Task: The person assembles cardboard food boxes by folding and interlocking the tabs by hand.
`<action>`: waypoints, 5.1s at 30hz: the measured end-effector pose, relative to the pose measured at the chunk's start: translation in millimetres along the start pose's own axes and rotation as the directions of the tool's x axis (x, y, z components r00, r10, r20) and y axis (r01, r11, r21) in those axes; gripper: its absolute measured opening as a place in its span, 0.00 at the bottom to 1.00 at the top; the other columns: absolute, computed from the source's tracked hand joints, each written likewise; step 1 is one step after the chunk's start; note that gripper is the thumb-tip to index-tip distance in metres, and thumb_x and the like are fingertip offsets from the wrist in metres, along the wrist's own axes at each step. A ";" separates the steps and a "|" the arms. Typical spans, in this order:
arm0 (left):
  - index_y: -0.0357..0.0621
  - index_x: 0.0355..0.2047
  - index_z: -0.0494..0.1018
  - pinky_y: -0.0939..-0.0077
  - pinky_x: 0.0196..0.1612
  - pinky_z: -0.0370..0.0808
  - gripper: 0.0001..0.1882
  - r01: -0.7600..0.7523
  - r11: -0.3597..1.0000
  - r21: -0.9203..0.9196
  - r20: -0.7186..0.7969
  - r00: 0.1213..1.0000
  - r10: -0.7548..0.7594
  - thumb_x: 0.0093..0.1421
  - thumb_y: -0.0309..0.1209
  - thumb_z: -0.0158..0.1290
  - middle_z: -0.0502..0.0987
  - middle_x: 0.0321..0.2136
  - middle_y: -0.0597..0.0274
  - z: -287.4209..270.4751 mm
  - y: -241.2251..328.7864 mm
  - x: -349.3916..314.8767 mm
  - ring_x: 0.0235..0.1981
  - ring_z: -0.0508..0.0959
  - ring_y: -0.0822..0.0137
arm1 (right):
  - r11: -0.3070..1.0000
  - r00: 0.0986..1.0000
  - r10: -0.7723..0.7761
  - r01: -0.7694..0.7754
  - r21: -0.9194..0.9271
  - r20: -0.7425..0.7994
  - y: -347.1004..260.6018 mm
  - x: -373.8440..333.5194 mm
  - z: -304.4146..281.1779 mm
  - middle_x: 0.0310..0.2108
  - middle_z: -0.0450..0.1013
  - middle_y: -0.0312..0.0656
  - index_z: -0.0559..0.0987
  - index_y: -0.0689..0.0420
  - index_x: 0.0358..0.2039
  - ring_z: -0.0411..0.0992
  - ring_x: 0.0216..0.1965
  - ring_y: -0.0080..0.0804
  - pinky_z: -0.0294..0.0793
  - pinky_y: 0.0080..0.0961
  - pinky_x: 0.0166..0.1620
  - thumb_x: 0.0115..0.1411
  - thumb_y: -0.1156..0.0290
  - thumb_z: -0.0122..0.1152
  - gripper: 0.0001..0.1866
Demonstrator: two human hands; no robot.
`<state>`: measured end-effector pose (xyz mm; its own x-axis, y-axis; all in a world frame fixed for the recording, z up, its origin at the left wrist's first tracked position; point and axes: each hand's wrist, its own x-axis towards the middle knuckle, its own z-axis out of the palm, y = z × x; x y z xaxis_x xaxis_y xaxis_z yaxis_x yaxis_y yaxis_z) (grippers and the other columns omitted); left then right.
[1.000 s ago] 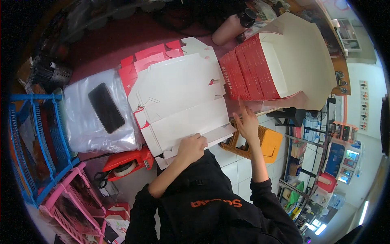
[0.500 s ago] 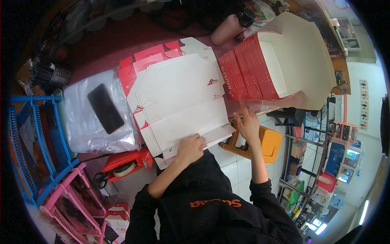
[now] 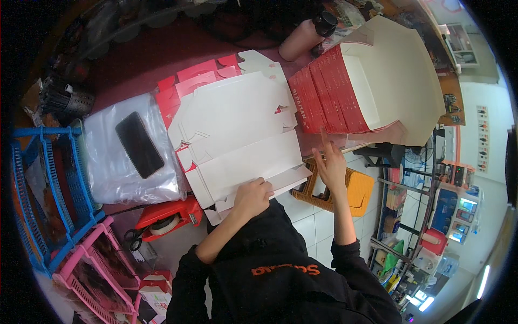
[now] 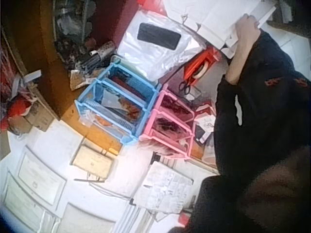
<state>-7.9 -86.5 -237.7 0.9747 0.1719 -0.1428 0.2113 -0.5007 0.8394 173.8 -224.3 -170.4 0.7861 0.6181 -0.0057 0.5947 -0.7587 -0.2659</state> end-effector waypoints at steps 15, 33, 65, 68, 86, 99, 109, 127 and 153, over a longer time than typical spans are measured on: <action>0.43 0.24 0.73 0.65 0.32 0.71 0.08 0.007 1.000 0.004 0.013 1.000 -0.007 0.49 0.34 0.53 0.72 0.25 0.57 -0.5 -0.1 0.2 0.28 0.75 0.57 | 1.000 0.999 -0.005 0.004 -0.007 -0.039 -1.9 0.5 -4.2 0.30 0.70 0.51 0.60 0.51 0.58 0.69 0.32 0.49 0.67 0.39 0.35 0.56 0.62 0.51 0.28; 0.44 0.27 0.75 0.65 0.30 0.72 0.08 -0.005 1.000 0.020 -0.006 1.000 0.005 0.48 0.33 0.54 0.73 0.24 0.57 -2.0 2.4 0.4 0.26 0.74 0.56 | 0.999 0.999 0.035 -0.035 0.002 -0.032 -7.2 1.7 -15.0 0.32 0.70 0.47 0.58 0.49 0.59 0.69 0.33 0.44 0.68 0.35 0.36 0.58 0.64 0.50 0.28; 0.42 0.57 0.55 0.52 0.60 0.44 0.34 -0.274 0.959 -0.079 -0.308 0.921 0.238 0.52 0.40 0.50 0.47 0.59 0.43 12.1 96.3 122.7 0.60 0.46 0.43 | 0.985 0.975 -0.153 0.164 0.059 -0.158 10.6 2.9 -16.6 0.41 0.65 0.52 0.64 0.59 0.53 0.63 0.42 0.53 0.64 0.43 0.43 0.46 0.73 0.53 0.29; 0.37 0.57 0.55 0.50 0.60 0.41 0.34 -0.303 0.951 0.068 -0.288 0.906 0.309 0.52 0.40 0.49 0.48 0.59 0.47 9.6 96.6 123.7 0.60 0.45 0.44 | 0.971 0.955 -0.164 0.200 0.129 -0.247 12.3 1.4 -14.3 0.40 0.65 0.53 0.63 0.59 0.53 0.63 0.42 0.54 0.64 0.42 0.43 0.46 0.75 0.52 0.29; 0.36 0.57 0.51 0.47 0.60 0.35 0.33 -0.389 0.918 -0.079 -0.392 0.859 0.330 0.55 0.41 0.43 0.50 0.58 0.47 10.5 106.6 129.4 0.62 0.44 0.47 | 0.937 0.978 0.093 -0.021 0.350 -0.188 26.7 -35.4 -8.4 0.48 0.62 0.57 0.58 0.66 0.52 0.62 0.50 0.53 0.62 0.35 0.51 0.52 0.78 0.51 0.26; 0.33 0.56 0.53 0.40 0.59 0.35 0.34 -0.429 0.894 0.131 -0.315 0.837 0.448 0.53 0.40 0.47 0.51 0.57 0.45 -0.8 99.4 133.5 0.62 0.42 0.45 | 0.929 0.978 0.116 -0.044 0.367 -0.176 20.0 -43.4 -11.1 0.49 0.61 0.54 0.59 0.61 0.52 0.62 0.50 0.51 0.62 0.34 0.51 0.51 0.77 0.52 0.27; 0.34 0.56 0.52 0.41 0.59 0.35 0.34 -0.438 0.890 0.124 -0.356 0.818 0.452 0.54 0.40 0.46 0.50 0.58 0.44 -4.4 109.5 130.4 0.62 0.43 0.45 | 0.929 0.976 0.123 -0.050 0.367 -0.177 20.5 -48.2 -10.8 0.51 0.61 0.54 0.59 0.62 0.53 0.61 0.52 0.50 0.61 0.33 0.52 0.51 0.78 0.52 0.27; 0.39 0.58 0.51 0.41 0.59 0.36 0.35 -0.490 0.851 0.190 -0.376 0.764 0.524 0.55 0.45 0.43 0.50 0.59 0.49 -12.5 112.9 134.3 0.62 0.45 0.48 | 0.928 0.973 0.141 -0.067 0.366 -0.182 18.5 -53.7 -15.2 0.50 0.61 0.53 0.59 0.63 0.53 0.62 0.51 0.49 0.61 0.32 0.52 0.52 0.77 0.52 0.26; 0.33 0.52 0.58 0.55 0.54 0.61 0.28 -0.345 0.837 0.424 0.310 0.924 0.224 0.53 0.34 0.49 0.59 0.53 0.44 31.7 17.0 10.0 0.56 0.58 0.46 | 0.983 0.938 -0.083 0.021 -0.182 -0.338 -51.3 64.7 -121.7 0.38 0.70 0.50 0.72 0.60 0.36 0.69 0.42 0.45 0.69 0.34 0.40 0.46 0.72 0.55 0.14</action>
<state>7.8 -120.2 -241.4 0.9704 -0.2165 -0.1070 -0.1287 -0.8386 0.5294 214.7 -170.4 -39.8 0.7447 0.5729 0.3423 0.6320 -0.7702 -0.0859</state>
